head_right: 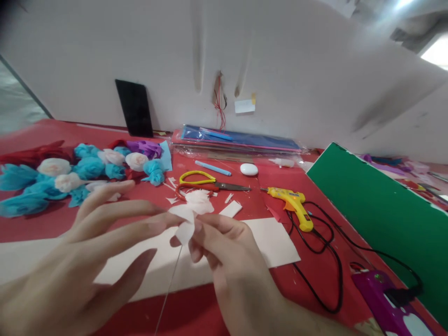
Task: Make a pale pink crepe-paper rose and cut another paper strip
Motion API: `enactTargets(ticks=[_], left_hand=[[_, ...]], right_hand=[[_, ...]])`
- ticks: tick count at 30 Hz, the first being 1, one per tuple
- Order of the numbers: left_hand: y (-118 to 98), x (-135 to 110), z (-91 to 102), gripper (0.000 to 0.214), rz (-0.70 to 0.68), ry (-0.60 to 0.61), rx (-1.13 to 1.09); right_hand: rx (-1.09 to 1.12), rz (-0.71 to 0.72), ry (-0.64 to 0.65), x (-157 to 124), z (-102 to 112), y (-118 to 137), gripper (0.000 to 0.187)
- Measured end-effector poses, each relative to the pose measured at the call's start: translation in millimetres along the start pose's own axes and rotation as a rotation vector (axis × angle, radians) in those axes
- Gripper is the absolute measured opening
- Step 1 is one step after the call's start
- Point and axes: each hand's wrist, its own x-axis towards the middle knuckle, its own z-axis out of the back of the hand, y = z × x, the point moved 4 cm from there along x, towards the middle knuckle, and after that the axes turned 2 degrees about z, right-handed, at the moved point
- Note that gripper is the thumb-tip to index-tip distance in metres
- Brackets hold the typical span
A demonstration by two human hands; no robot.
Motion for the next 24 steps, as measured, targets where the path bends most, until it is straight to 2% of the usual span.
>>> enactTargets(ticks=[2,5,11,17,24], left_hand=[[0,0,0.6,0.051,0.031,-0.026,-0.017],[2,-2,-1.4,0.054,-0.003,0.006,0.007],[4,-8,-4.2,0.047,-0.201,-0.014,0.201],[4,-10,-3.9,0.048,-0.163,0.024,0.139],[8,-16,-1.9,0.052,-0.166,0.020,0.155]], right_hand=[[-0.001,-0.042,0.023,0,-1,2,0.014],[0.000,-0.087,0.020,0,0,4,0.017],[0.086,-0.272,-0.054,0,-3,0,0.029],[0.099,-0.353,-0.099,1,-4,-2,0.025],[0.216,-0.356,0.000,-2,-10,0,0.028]])
